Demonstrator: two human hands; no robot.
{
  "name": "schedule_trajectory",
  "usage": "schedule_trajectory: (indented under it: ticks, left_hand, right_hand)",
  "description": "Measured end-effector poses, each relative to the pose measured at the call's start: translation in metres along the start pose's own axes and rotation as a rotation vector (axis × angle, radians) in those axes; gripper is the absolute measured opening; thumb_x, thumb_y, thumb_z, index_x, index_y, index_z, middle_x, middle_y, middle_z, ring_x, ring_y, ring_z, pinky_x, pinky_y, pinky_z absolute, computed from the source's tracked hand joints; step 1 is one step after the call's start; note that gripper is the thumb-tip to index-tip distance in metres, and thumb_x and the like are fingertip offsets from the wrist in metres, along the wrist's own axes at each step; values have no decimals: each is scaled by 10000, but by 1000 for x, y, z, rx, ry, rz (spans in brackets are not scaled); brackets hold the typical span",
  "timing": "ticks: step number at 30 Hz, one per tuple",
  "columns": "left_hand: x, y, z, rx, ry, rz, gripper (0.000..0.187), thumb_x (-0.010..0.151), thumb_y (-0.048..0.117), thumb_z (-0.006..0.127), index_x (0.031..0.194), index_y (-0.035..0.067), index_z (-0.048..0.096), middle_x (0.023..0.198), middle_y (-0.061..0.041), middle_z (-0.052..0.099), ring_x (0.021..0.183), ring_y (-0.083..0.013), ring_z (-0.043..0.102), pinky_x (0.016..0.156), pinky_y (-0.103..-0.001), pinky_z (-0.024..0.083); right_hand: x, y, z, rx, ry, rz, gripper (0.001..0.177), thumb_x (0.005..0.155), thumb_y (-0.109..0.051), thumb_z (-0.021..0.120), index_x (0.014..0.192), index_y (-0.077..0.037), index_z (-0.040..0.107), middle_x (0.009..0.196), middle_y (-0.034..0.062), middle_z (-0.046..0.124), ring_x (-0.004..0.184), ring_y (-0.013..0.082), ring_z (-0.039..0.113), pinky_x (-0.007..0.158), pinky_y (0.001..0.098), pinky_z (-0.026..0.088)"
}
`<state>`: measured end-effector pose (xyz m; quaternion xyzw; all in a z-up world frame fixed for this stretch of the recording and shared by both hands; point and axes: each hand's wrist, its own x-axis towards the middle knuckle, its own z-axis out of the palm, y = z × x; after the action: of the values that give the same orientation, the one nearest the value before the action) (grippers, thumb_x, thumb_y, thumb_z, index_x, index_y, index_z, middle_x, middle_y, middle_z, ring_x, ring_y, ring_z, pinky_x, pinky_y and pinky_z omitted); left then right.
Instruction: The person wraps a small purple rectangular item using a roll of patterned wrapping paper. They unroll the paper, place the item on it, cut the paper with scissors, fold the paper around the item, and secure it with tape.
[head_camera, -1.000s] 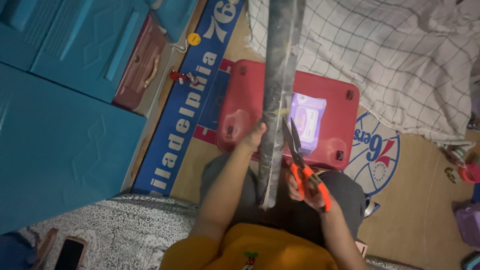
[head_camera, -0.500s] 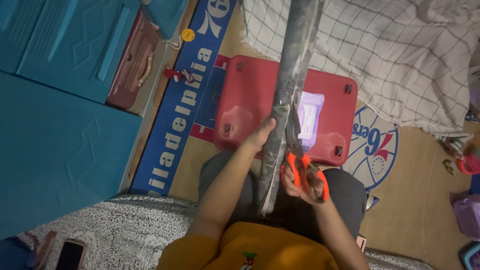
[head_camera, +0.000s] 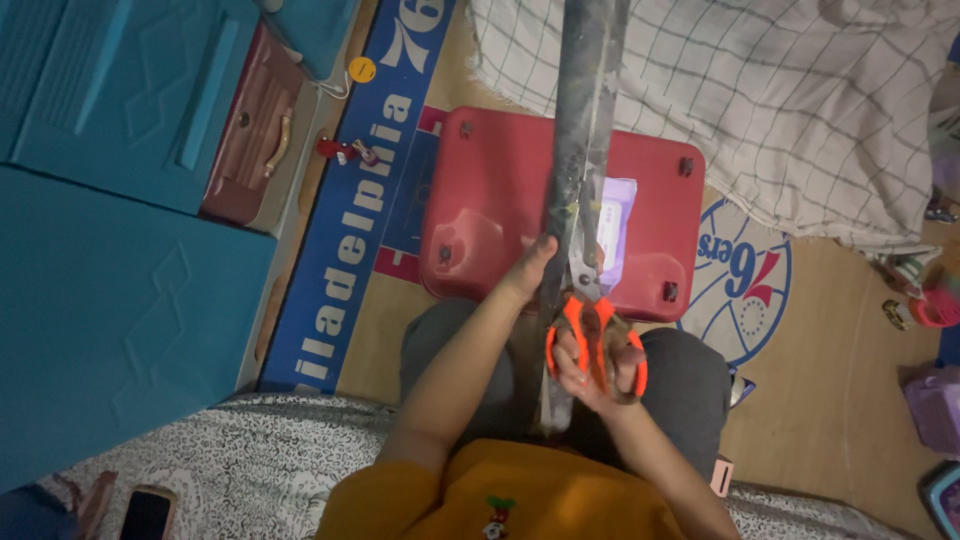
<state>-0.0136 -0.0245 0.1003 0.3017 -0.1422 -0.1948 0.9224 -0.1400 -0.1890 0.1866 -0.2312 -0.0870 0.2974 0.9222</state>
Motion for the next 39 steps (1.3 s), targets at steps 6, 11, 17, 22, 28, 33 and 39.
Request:
schedule_trajectory:
  ticks: [6,11,17,22,28,33,39]
  left_hand:
    - [-2,12,16,-36,-75,1,724,908,676,686,1163,0,649,967,-88,706,833,-187,694,748,-316,565]
    - [-1,-10,0,10,138,-18,713,886,658,701,1216,31,619,945,-62,694,748,-158,666,627,-291,540]
    - [-11,11,25,-51,-153,10,738,911,643,733,1226,-17,632,906,-116,702,707,-176,662,586,-273,508]
    - [-10,23,58,-71,-42,37,749,828,601,779,1219,-5,577,953,-142,684,766,-214,690,627,-326,561]
    - [-8,21,68,-111,-91,52,771,852,631,763,1223,-17,571,991,-158,682,844,-220,694,710,-320,569]
    - [-7,18,68,-131,-87,76,773,891,653,737,1207,-37,590,983,-149,675,840,-209,683,720,-316,562]
    - [-3,7,70,-154,-19,98,760,888,651,715,1223,-19,587,1030,-109,660,911,-200,674,784,-321,555]
  right_hand:
    - [-2,11,-1,52,-29,-32,1064,781,-662,810,1534,-63,357,1057,73,500,729,141,505,550,246,404]
    - [-1,7,10,232,-124,19,1049,777,-646,813,1584,-196,315,1089,85,497,772,173,482,605,280,414]
    - [-9,14,0,304,-132,28,1095,760,-626,820,1619,-232,266,1117,84,487,770,181,475,618,288,401]
    - [-21,29,-27,311,-120,40,1042,766,-574,855,1588,-235,312,1129,84,498,790,202,494,615,287,423]
    - [-22,26,-13,210,-69,-9,1065,747,-585,868,1547,-144,320,1076,87,514,744,176,509,575,277,439]
    - [-12,8,12,61,-48,-13,1110,737,-619,874,1528,-71,320,1072,82,513,713,159,507,557,276,418]
    - [-13,18,14,78,36,-71,1059,753,-598,847,1533,-137,299,1048,72,506,692,162,508,522,266,418]
